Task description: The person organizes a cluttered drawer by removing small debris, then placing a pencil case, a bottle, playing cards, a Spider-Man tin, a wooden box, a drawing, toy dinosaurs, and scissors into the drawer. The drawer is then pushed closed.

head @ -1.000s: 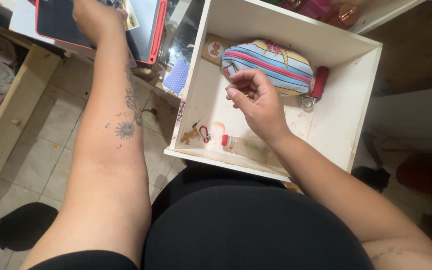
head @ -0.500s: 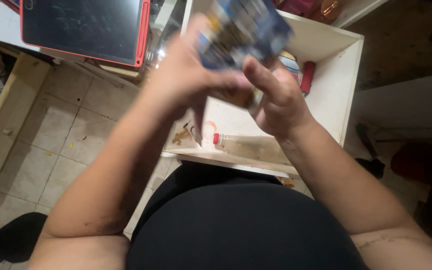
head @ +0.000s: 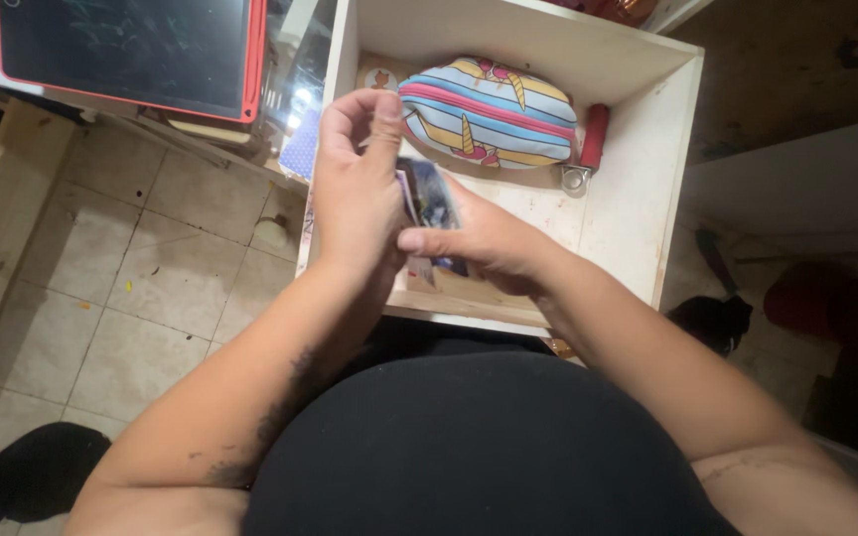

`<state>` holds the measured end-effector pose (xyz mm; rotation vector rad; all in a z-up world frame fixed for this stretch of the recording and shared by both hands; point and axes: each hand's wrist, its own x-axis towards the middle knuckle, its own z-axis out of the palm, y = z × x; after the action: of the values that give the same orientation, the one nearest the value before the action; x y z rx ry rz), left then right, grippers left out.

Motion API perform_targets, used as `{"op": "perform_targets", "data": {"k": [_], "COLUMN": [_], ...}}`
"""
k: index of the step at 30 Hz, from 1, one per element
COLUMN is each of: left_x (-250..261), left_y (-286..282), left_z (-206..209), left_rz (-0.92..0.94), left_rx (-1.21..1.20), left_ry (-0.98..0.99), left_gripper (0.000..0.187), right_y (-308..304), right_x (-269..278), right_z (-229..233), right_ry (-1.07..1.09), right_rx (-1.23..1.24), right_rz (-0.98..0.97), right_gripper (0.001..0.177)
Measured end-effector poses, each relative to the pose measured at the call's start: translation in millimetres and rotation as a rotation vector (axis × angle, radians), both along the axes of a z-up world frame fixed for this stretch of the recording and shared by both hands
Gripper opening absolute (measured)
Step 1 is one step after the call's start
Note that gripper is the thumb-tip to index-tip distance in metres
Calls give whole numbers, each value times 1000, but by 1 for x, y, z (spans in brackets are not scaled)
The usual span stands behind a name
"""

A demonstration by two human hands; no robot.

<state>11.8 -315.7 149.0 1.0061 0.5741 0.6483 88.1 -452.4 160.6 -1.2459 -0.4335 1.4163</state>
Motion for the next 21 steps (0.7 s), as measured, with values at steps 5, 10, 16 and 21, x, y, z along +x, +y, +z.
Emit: {"op": "perform_targets", "data": {"k": [5, 10, 16, 21], "left_x": [-4, -39, -81, -63], "left_y": [-4, 8, 72, 102], "left_z": [2, 17, -44, -173], "left_rz": [-39, -180, 155, 346], "left_rx": [-388, 35, 222, -111], "left_ry": [-141, -126, 18, 500], "left_gripper": [43, 34, 25, 47], "right_y": [-6, -16, -39, -41], "right_x": [3, 9, 16, 15], "right_z": [0, 10, 17, 15], "right_ry": [124, 349, 527, 452], "right_rx": [-159, -61, 150, 99], "right_rz": [-94, -130, -107, -240], "right_gripper": [53, 54, 65, 70]}}
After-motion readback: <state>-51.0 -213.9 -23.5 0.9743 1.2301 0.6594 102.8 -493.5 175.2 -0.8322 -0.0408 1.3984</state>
